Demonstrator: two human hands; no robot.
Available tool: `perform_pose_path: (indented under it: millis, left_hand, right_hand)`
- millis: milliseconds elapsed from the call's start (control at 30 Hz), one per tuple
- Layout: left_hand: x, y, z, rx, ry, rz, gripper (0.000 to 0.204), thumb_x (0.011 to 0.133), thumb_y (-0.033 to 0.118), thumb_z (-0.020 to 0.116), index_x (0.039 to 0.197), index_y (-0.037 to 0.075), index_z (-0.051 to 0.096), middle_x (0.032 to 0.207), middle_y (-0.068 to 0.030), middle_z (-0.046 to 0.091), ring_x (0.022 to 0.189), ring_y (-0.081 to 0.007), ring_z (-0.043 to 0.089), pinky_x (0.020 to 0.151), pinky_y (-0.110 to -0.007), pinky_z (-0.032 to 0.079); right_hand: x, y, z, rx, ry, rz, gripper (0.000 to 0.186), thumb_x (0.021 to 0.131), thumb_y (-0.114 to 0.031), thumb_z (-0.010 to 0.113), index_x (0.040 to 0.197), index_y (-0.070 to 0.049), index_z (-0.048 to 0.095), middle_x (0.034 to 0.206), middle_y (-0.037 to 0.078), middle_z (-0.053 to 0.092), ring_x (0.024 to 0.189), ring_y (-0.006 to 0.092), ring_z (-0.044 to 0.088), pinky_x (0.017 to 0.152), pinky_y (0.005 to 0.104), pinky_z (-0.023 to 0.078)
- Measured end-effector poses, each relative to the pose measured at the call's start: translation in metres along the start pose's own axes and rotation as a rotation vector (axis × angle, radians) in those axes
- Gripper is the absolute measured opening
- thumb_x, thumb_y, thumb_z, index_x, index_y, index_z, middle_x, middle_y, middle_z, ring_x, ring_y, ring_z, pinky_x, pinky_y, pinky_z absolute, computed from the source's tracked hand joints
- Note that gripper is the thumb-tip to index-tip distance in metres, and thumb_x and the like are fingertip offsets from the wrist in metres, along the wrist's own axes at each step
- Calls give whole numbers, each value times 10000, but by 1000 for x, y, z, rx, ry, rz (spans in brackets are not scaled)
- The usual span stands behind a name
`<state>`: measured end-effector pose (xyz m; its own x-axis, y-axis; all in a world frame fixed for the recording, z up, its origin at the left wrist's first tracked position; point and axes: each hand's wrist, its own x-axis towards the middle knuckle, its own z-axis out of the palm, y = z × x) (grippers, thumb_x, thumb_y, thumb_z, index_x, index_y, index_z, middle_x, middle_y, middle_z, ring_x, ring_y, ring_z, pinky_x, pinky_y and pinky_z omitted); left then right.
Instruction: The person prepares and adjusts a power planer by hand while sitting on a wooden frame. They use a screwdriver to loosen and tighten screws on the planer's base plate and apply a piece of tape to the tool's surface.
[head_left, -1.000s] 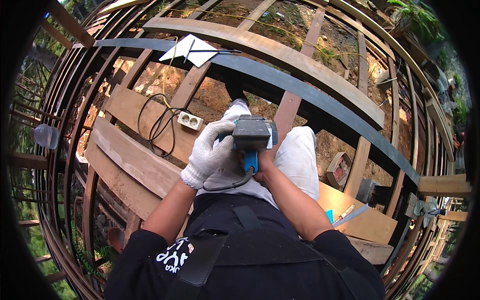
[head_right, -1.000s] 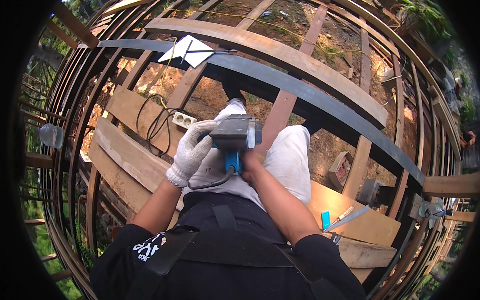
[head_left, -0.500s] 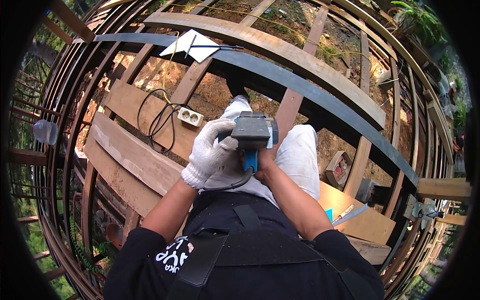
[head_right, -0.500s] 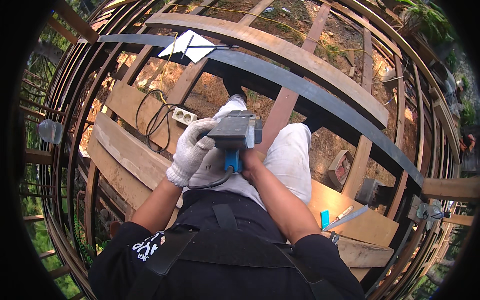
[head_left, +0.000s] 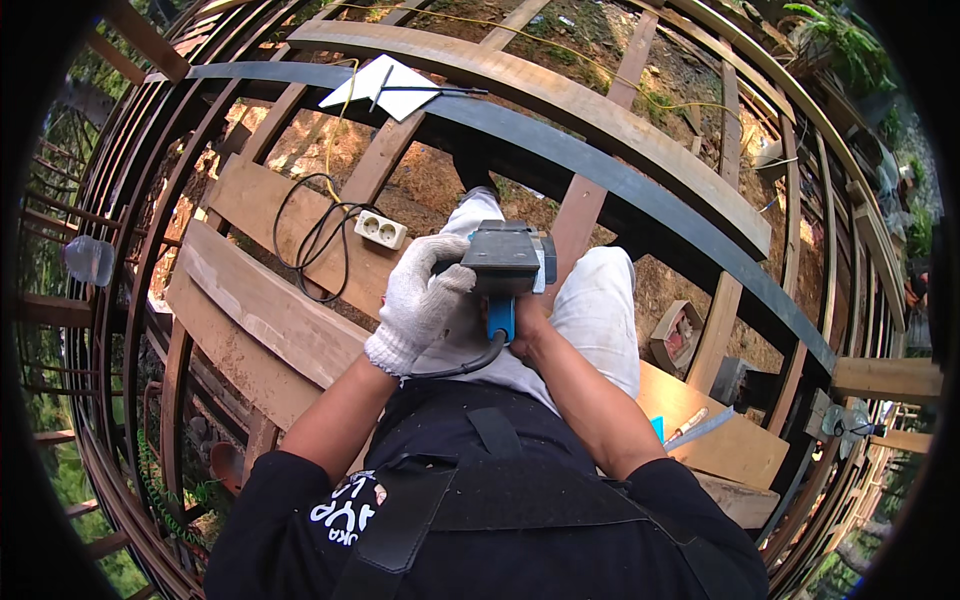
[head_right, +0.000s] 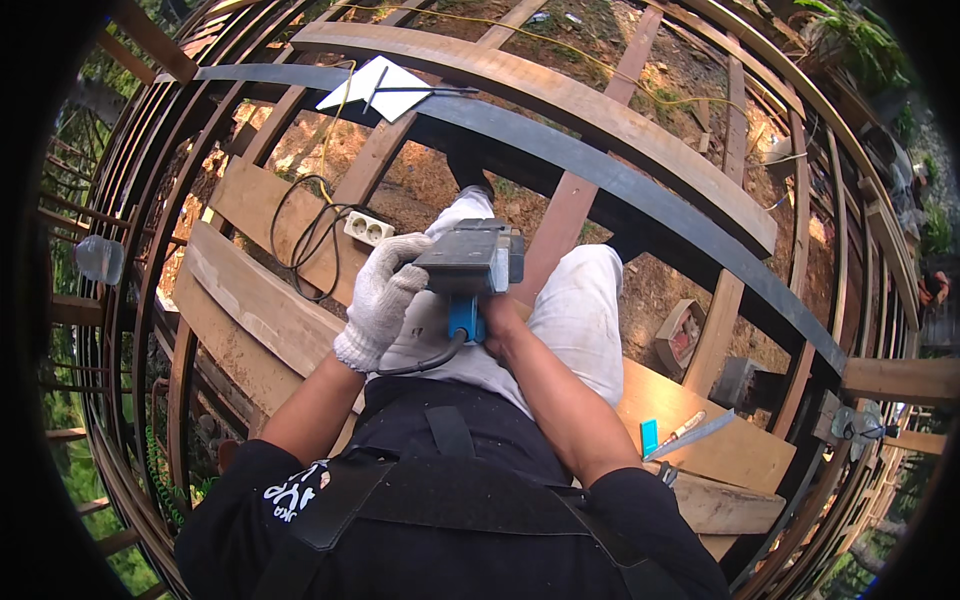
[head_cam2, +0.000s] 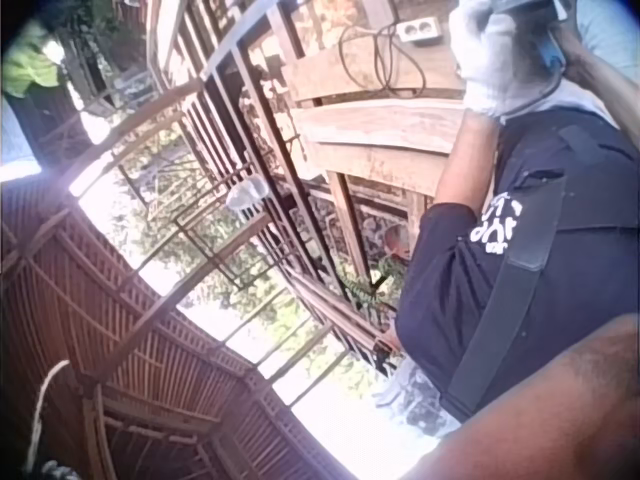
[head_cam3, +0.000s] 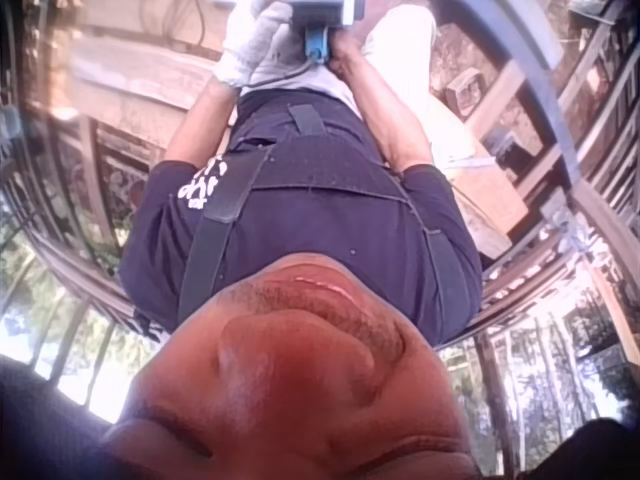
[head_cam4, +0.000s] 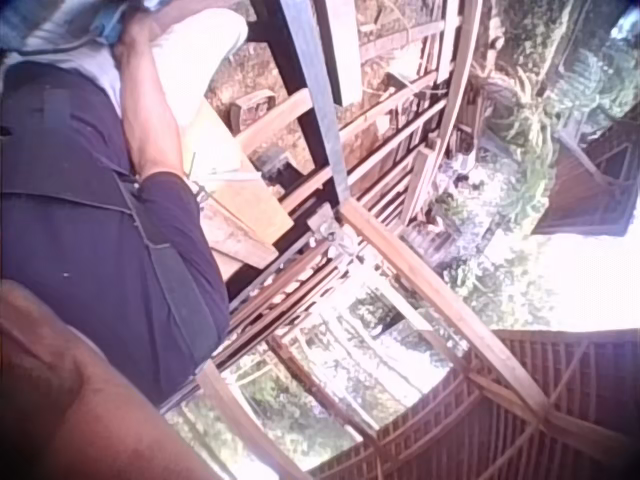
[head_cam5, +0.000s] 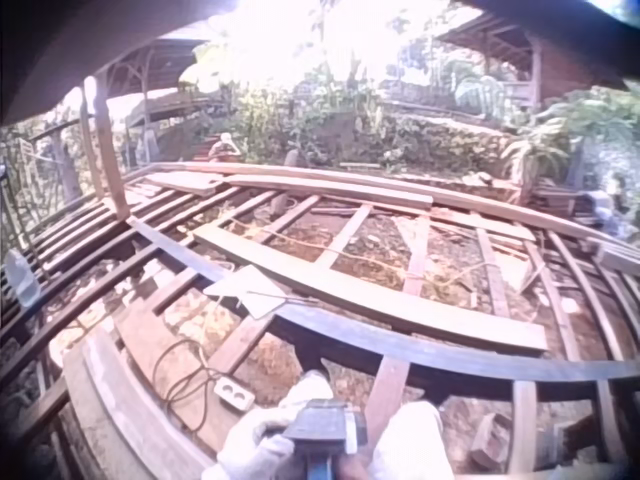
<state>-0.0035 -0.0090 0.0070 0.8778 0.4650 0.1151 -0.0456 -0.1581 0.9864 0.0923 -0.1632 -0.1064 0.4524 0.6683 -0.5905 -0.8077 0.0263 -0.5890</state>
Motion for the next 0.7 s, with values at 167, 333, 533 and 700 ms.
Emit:
perform_pose_path:
  millis: [167,333,533,700]
  left_hand:
    - [3,6,4,-25,13,-47,340,887,91,697,1203,-28,662,1227,-120,658,1136,-185,628,1019,-331,501]
    - [3,6,1,-64,34,-70,320,864,97,765,1152,-9,673,1144,-105,674,1059,-170,653,965,-324,527]
    - [2,4,0,-95,40,-85,289,872,92,755,1128,-11,669,1130,-91,667,1034,-153,642,951,-314,527]
    - [3,2,0,-82,43,-56,275,897,94,733,1136,-19,660,1130,-86,664,1023,-141,634,937,-308,528]
  right_hand:
    - [9,6,-10,46,-34,-14,567,1040,-604,443,1080,-104,705,884,57,715,742,182,689,657,316,567]
    - [10,6,-9,63,-30,55,562,1048,-598,435,1063,-105,703,861,59,706,694,182,671,613,311,556]
    - [17,14,-13,39,0,49,541,1068,-568,422,1076,-105,702,867,62,710,710,179,683,619,307,563]
    - [19,17,-14,42,22,-8,537,1075,-568,421,1118,-107,694,907,48,714,750,168,688,666,308,572]
